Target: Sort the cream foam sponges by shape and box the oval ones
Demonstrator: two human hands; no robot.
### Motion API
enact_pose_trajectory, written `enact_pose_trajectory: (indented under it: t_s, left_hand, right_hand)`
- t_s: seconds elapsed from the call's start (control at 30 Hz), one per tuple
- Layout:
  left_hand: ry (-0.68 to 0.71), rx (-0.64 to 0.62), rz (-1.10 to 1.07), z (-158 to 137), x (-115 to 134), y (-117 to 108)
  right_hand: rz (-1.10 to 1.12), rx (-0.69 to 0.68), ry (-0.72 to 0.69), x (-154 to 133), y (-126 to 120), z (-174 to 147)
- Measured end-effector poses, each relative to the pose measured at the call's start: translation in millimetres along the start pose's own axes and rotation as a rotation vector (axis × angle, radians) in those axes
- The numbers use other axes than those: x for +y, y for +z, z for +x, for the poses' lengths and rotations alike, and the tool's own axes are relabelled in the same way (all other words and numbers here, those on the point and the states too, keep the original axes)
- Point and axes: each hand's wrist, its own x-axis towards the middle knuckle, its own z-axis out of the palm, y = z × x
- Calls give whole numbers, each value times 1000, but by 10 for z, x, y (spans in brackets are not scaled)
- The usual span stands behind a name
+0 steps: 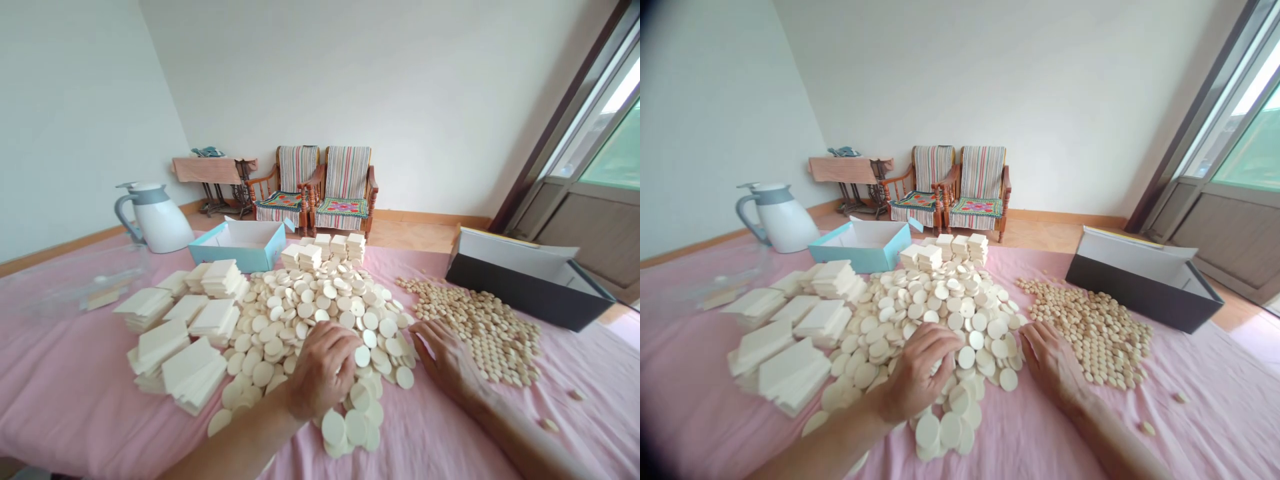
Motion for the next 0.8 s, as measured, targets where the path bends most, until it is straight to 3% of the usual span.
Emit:
enact_pose_trajectory:
  t_s: [0.27, 0.47, 0.63, 0.8]
  left_hand:
    - [115, -161, 157, 52, 23, -49]
    - [168, -265, 209, -3, 73, -226]
    - [154, -200, 216, -61, 33, -561]
    - [81, -3, 219, -86, -104, -1092]
  right_hand:
    - [-95, 95, -93, 81, 75, -50]
    - [-189, 149, -106, 127, 107, -59]
    - [-240, 162, -69, 185, 144, -89]
    - [-287, 175, 21, 225, 179, -130]
